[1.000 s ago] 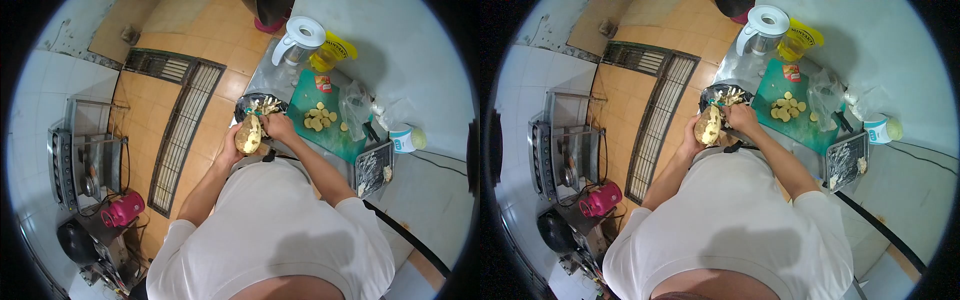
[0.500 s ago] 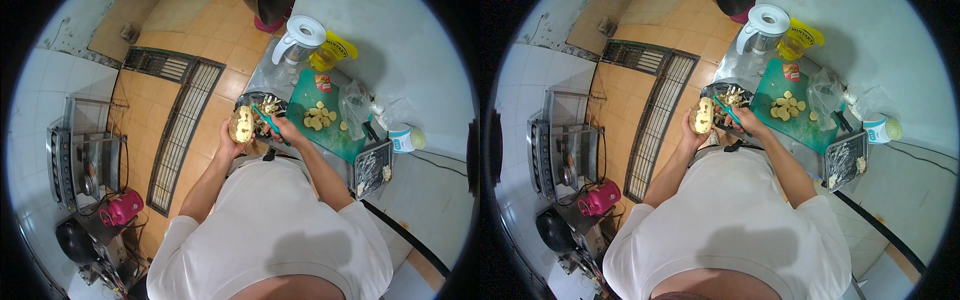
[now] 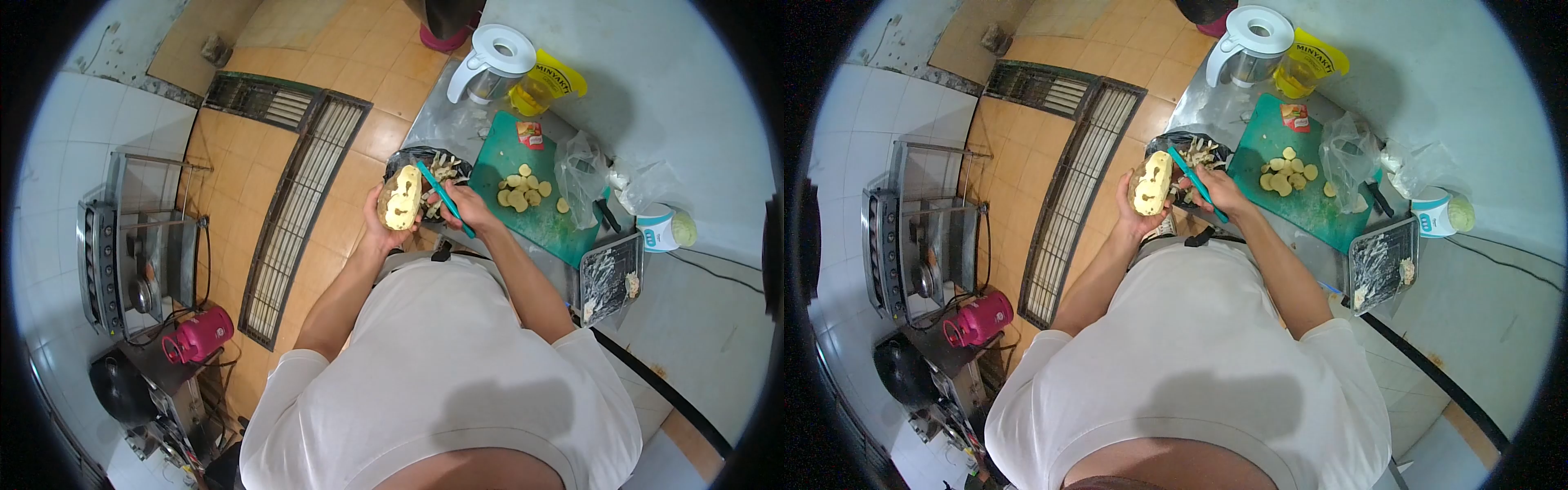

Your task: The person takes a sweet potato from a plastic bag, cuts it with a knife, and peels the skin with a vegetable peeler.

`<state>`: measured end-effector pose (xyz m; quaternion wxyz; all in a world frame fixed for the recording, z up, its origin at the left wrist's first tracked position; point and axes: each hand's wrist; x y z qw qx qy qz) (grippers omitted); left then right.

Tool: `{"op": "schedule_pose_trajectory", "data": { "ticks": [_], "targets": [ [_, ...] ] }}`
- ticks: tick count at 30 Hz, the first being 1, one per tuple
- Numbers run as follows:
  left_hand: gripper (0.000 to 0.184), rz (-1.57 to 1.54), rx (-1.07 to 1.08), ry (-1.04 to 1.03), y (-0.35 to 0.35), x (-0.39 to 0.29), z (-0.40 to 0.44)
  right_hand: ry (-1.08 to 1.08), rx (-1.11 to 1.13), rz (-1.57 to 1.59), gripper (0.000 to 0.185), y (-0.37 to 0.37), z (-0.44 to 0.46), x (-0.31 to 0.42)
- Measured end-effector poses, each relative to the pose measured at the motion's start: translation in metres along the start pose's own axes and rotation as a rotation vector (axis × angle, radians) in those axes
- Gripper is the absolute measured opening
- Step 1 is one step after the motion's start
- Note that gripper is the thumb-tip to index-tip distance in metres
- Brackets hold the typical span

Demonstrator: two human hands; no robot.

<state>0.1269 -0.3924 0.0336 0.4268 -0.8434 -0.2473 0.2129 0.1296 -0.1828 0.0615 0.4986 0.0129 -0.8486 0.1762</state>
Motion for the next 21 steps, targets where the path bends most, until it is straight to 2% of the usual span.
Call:
{"op": "schedule_pose_trajectory", "data": {
  "ticks": [4,7,10,13,21],
  "targets": [
    [0.068,0.007,0.081,0.028,0.0,0.003,0.0,-0.06,0.019,0.117,0.059,-0.009,-0.007,0.011],
    [0.067,-0.023,0.094,0.044,-0.007,0.004,0.001,-0.134,0.087,0.531,0.053,0.0,-0.005,-0.005],
    [0.068,-0.028,0.059,0.016,-0.002,0.004,0.003,-0.164,0.215,0.715,0.052,0.007,0.0,-0.013],
    [0.068,-0.032,0.036,0.019,0.0,0.004,0.003,-0.222,0.209,0.749,0.049,0.008,-0.004,-0.006],
    [0.068,0.005,0.034,-0.005,-0.008,0.002,0.0,-0.186,0.209,0.719,0.049,0.006,-0.007,-0.001]
  ]
}}
Point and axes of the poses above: each hand's wrist, its own z-axis towards the middle knuckle, its own y-axis out of the back of the hand, x = y × z, and after that the axes turned 9 degrees about y, right-handed
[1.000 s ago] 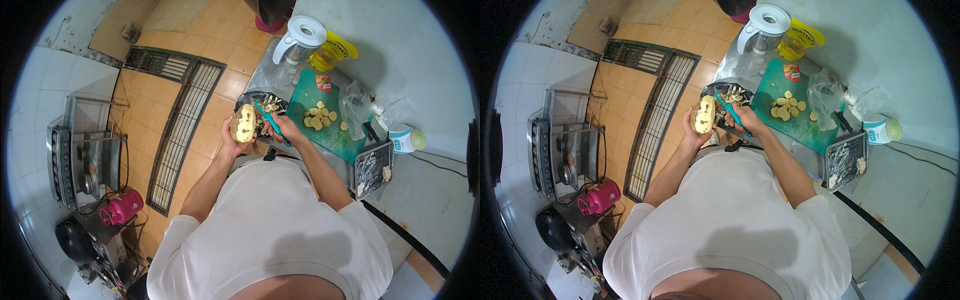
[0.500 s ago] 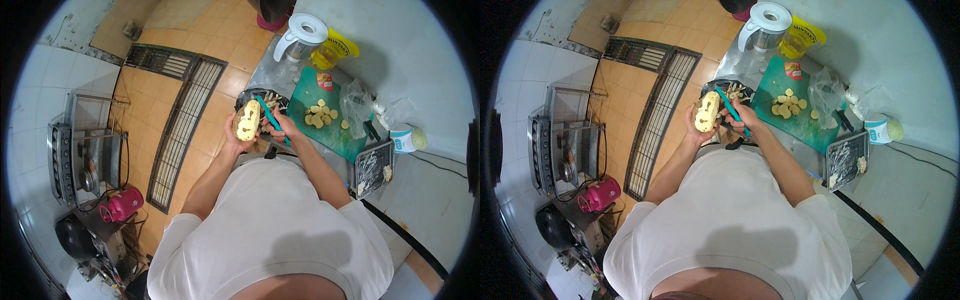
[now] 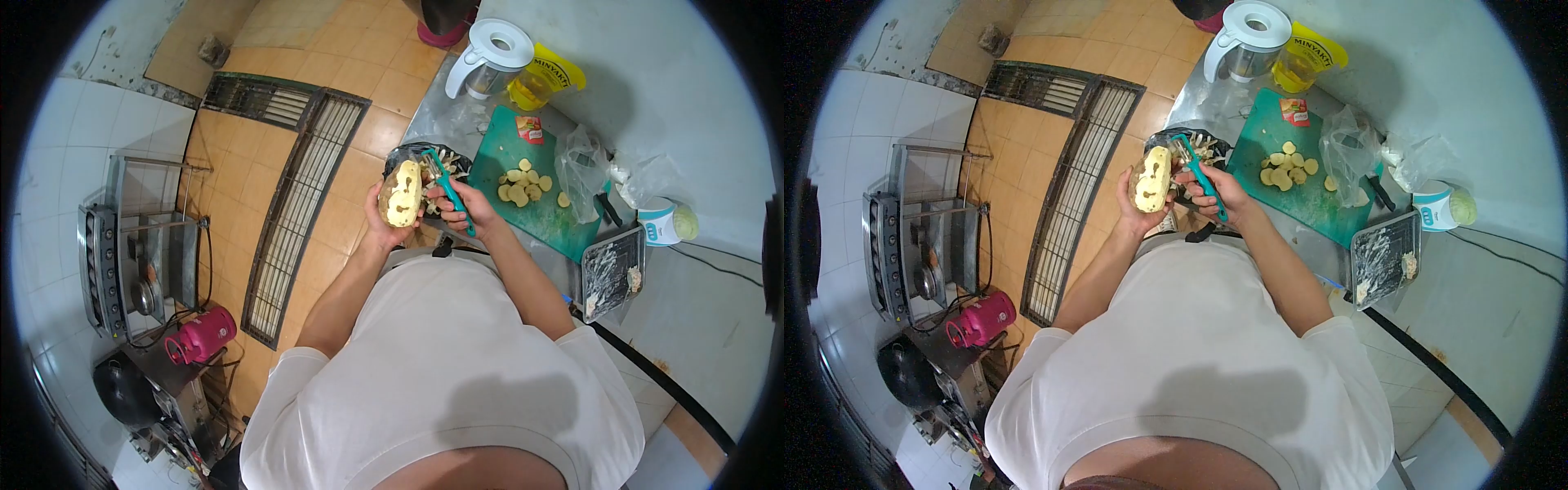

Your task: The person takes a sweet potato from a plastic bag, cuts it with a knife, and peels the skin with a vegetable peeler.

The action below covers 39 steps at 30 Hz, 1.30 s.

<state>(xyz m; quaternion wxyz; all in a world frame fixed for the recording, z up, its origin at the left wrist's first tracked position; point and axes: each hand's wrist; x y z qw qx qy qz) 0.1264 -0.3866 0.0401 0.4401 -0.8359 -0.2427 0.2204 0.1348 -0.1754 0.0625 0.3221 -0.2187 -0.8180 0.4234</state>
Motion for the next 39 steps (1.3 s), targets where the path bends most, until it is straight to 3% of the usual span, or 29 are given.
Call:
{"op": "schedule_pose_trajectory", "data": {
  "ticks": [16,19,22,28,31,34,39],
  "targets": [
    [0.065,0.001,-0.104,-0.004,0.004,-0.004,0.003,0.043,-0.031,-0.018,0.049,0.007,0.0,0.003],
    [0.065,-0.007,-0.13,-0.013,0.005,-0.005,0.003,0.078,-0.076,-0.157,0.049,0.014,0.0,0.001],
    [0.065,-0.032,-0.146,-0.008,0.009,-0.004,0.003,0.211,-0.35,-0.693,0.049,0.013,0.001,-0.006],
    [0.065,-0.003,-0.159,-0.002,0.014,-0.003,0.0,0.269,-0.437,-1.291,0.046,0.044,0.012,-0.025],
    [0.066,0.016,-0.171,-0.016,0.013,-0.002,-0.002,0.262,-0.456,-1.376,0.044,0.04,0.011,-0.024],
    [0.066,0.01,-0.089,-0.006,0.008,-0.004,-0.007,0.543,-0.541,-1.477,0.043,0.028,0.004,-0.02],
    [0.062,-0.007,-0.174,-0.12,-0.003,-0.004,-0.005,0.528,-0.391,-1.46,0.04,-0.002,-0.009,-0.01]
  ]
}}
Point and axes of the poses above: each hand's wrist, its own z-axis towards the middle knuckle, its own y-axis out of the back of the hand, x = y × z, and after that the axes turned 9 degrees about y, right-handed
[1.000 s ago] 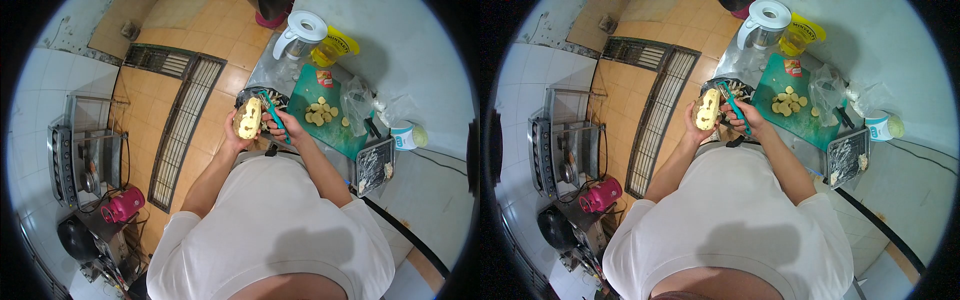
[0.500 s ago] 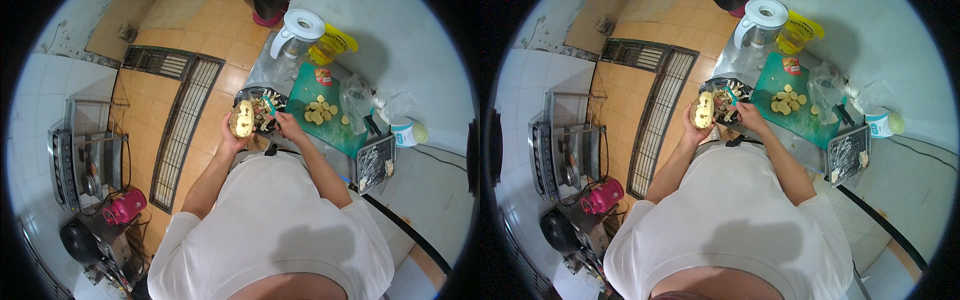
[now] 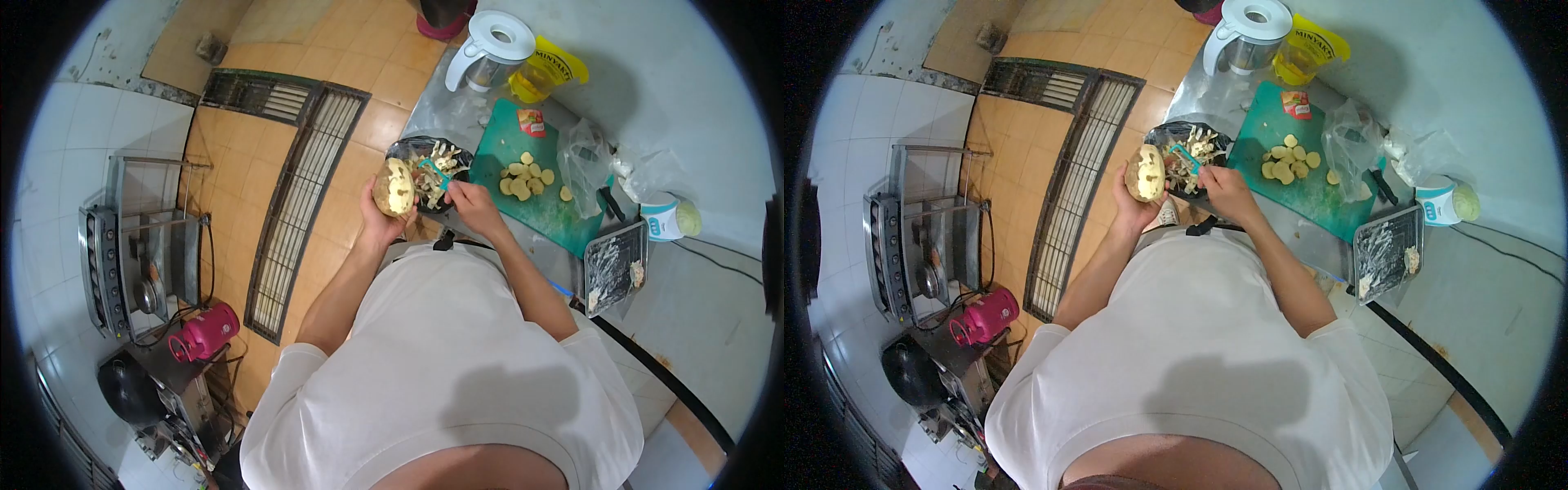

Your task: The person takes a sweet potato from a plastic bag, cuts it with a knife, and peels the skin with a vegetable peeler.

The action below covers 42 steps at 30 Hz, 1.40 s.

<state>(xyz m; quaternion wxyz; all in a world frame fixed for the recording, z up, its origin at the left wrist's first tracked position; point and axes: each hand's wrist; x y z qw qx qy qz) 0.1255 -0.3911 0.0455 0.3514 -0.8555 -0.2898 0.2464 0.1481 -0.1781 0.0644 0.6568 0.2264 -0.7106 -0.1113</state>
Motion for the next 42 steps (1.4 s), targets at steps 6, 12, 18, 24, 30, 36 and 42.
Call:
{"op": "schedule_pose_trajectory", "data": {
  "ticks": [6,12,18,24,30,36,42],
  "targets": [
    [0.061,-0.09,-0.062,-0.081,0.011,-0.019,0.011,0.089,-0.016,-0.077,0.037,0.0,-0.005,-0.001],
    [0.059,0.103,-0.162,-0.15,0.031,-0.036,0.007,-0.013,-0.246,-0.158,0.034,-0.004,-0.015,-0.006],
    [0.062,0.037,-0.164,-0.026,0.055,-0.033,-0.003,-0.183,-0.551,0.104,0.042,-0.026,-0.005,-0.074],
    [0.065,-0.026,0.059,0.014,0.046,-0.024,0.0,-0.265,-0.422,0.448,0.025,-0.023,0.005,-0.075],
    [0.063,0.063,0.092,-0.046,0.034,-0.031,-0.006,-0.08,-0.623,0.25,0.022,-0.023,0.011,-0.085],
    [0.061,0.193,0.096,-0.039,0.032,-0.028,-0.008,0.141,-0.409,-0.239,0.022,-0.001,0.009,-0.018],
    [0.056,0.15,-0.155,-0.13,0.053,-0.024,0.012,-0.032,0.032,-0.732,0.021,0.008,0.007,0.029]
  ]
}}
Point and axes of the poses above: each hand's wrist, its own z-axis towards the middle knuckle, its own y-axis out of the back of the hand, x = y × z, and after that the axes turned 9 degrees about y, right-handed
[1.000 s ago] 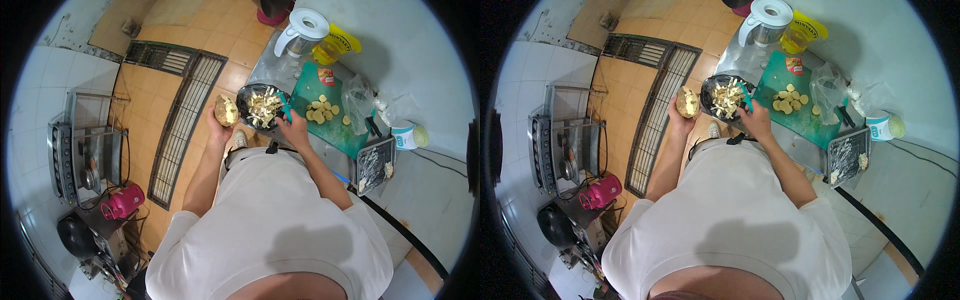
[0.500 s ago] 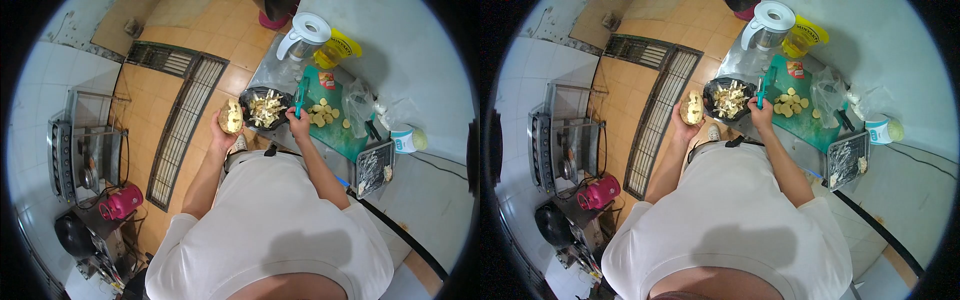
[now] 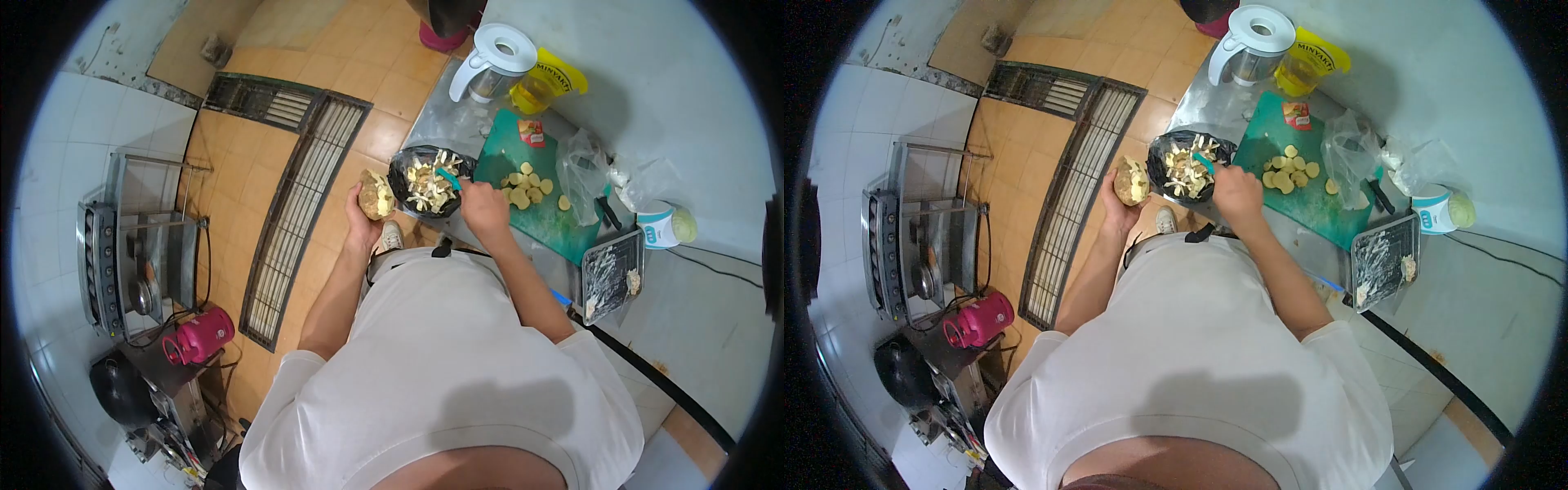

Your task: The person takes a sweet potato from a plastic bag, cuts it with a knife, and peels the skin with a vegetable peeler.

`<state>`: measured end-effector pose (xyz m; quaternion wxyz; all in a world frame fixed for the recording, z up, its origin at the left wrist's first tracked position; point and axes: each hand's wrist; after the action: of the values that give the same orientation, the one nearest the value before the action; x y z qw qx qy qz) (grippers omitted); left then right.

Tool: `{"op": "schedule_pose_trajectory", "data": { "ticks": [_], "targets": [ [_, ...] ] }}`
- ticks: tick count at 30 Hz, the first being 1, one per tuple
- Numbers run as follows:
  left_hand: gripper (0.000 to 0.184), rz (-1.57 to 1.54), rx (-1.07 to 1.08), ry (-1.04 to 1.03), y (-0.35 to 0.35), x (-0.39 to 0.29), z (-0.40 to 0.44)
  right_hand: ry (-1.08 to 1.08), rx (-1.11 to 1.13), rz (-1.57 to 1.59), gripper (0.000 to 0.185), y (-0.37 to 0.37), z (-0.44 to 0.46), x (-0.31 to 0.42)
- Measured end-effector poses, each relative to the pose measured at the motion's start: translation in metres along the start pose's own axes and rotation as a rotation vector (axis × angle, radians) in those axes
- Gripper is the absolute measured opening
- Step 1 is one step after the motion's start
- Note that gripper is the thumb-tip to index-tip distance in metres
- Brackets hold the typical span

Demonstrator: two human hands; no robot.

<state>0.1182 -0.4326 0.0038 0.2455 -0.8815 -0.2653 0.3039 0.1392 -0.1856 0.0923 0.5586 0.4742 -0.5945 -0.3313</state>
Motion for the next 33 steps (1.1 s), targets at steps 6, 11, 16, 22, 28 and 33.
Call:
{"op": "schedule_pose_trajectory", "data": {
  "ticks": [6,11,16,22,28,33],
  "targets": [
    [0.057,-0.07,0.03,0.162,-0.007,0.002,-0.002,0.072,-0.013,-0.076,0.024,-0.036,0.03,0.008],
    [0.059,-0.092,0.065,0.15,-0.007,0.005,0.002,0.094,0.048,-0.111,0.024,-0.033,0.034,0.007],
    [0.059,-0.115,0.074,0.105,-0.007,0.003,-0.013,0.055,0.053,-0.143,0.02,-0.003,0.023,-0.001],
    [0.059,-0.09,0.163,0.072,-0.006,0.003,-0.021,0.195,-0.084,-0.102,0.02,-0.007,0.041,0.019],
    [0.061,-0.137,0.166,-0.009,-0.017,0.0,-0.025,0.167,0.045,-0.102,0.025,-0.053,0.056,0.008],
    [0.063,-0.046,0.185,-0.034,-0.004,-0.001,-0.024,0.19,-0.017,-0.024,0.017,-0.014,0.038,0.006]
  ]
}}
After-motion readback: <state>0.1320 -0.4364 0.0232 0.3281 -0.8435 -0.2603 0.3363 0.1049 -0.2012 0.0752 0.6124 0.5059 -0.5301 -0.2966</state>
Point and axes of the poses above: each hand's wrist, its own z-axis towards the middle knuckle, its own y-axis out of the back of the hand, x = y × z, and after that the axes turned 9 degrees about y, right-handed
